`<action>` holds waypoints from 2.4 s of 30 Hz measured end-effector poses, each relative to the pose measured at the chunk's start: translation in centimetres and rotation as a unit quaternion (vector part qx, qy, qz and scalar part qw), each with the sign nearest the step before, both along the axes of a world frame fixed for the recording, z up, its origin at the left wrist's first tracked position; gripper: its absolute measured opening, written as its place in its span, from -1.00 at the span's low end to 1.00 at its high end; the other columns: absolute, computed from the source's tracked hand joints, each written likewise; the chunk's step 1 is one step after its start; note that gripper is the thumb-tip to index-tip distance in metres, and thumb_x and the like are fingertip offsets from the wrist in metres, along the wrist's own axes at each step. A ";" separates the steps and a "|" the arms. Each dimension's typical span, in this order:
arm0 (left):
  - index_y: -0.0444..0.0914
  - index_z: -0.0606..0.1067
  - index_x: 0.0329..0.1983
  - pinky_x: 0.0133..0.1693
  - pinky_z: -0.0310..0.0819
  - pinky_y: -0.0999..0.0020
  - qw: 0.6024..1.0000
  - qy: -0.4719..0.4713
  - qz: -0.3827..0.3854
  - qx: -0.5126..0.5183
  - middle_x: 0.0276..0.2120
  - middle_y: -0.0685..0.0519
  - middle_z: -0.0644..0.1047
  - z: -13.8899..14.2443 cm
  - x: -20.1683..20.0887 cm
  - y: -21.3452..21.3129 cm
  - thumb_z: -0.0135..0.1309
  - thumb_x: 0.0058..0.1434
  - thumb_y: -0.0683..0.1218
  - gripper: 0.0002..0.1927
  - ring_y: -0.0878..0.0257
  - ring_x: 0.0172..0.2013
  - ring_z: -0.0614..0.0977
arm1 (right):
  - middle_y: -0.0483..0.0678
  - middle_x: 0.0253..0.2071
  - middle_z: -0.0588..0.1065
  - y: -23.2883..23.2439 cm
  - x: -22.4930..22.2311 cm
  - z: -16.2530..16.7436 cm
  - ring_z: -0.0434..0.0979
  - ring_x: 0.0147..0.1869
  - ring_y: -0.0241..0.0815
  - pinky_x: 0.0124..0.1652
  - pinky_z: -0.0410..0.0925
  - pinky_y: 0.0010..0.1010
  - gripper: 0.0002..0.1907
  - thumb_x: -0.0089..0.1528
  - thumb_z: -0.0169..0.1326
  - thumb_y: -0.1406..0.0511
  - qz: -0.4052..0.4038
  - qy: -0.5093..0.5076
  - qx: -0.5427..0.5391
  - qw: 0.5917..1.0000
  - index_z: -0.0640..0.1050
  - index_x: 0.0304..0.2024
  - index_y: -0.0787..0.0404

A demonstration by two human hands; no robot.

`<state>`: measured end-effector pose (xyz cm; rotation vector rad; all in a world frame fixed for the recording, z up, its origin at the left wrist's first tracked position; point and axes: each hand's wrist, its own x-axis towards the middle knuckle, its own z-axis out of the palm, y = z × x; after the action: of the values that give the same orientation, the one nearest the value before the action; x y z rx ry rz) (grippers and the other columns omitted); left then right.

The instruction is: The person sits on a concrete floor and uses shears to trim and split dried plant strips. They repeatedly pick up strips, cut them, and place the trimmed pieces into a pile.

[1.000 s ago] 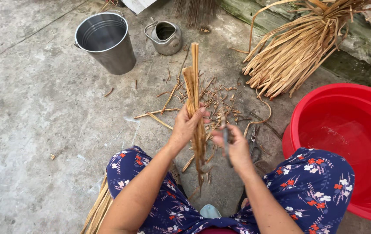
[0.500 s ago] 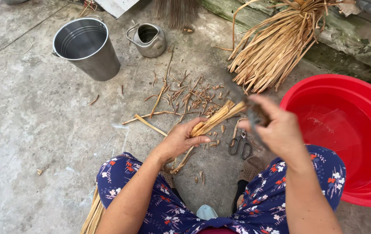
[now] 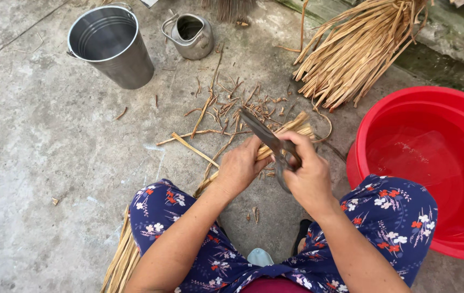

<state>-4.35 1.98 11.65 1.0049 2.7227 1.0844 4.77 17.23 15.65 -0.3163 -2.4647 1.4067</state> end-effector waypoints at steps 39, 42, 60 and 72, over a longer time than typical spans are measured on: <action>-0.29 0.57 -0.04 -0.09 0.52 0.44 0.726 -0.545 -0.022 0.419 -0.21 0.07 0.65 -3.1 3.2 0.6 0.30 0.20 -0.15 -0.72 0.31 -0.17 0.65 | -0.02 -0.06 0.59 4.0 -1.2 -1.4 0.62 0.06 -0.24 0.04 0.49 -0.44 -0.59 0.27 0.19 0.49 0.018 0.158 -0.325 0.932 0.37 0.12 0.18; -0.27 0.57 -0.07 -0.14 0.52 0.44 0.716 -0.532 0.015 0.452 -0.24 0.09 0.65 -3.7 2.7 0.3 0.31 0.17 -0.16 -0.72 0.33 -0.21 0.64 | -0.03 0.03 0.53 4.2 -0.9 -1.5 0.50 0.09 -0.27 0.14 0.41 -0.42 -0.49 0.31 0.27 0.32 0.031 0.159 -0.273 0.948 0.35 0.23 0.18; -0.25 0.53 -0.12 -0.26 0.53 0.45 0.658 -0.527 0.072 0.533 -0.30 0.13 0.59 -2.8 2.1 -0.1 0.31 0.15 -0.23 -0.75 0.37 -0.28 0.60 | -0.05 -0.19 0.56 -0.4 0.4 -2.7 0.54 -0.21 -0.22 -0.21 0.43 -0.39 -0.19 0.02 0.42 0.10 0.038 -0.035 -0.014 0.999 0.39 0.23 0.18; -0.29 0.57 -0.14 -0.27 0.54 0.44 0.638 -0.535 0.055 0.551 -0.28 0.08 0.62 -2.5 2.8 0.6 0.30 0.20 -0.22 -0.81 0.35 -0.29 0.61 | -0.06 -0.29 0.65 -1.5 0.4 -3.4 0.66 -0.24 -0.36 -0.28 0.49 -0.47 -0.39 0.06 0.39 0.12 0.012 0.038 -0.035 0.999 0.54 0.08 0.24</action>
<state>-1.56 2.63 9.15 -0.0438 1.0004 2.3571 5.21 15.70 12.30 -0.2445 -2.3699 1.4882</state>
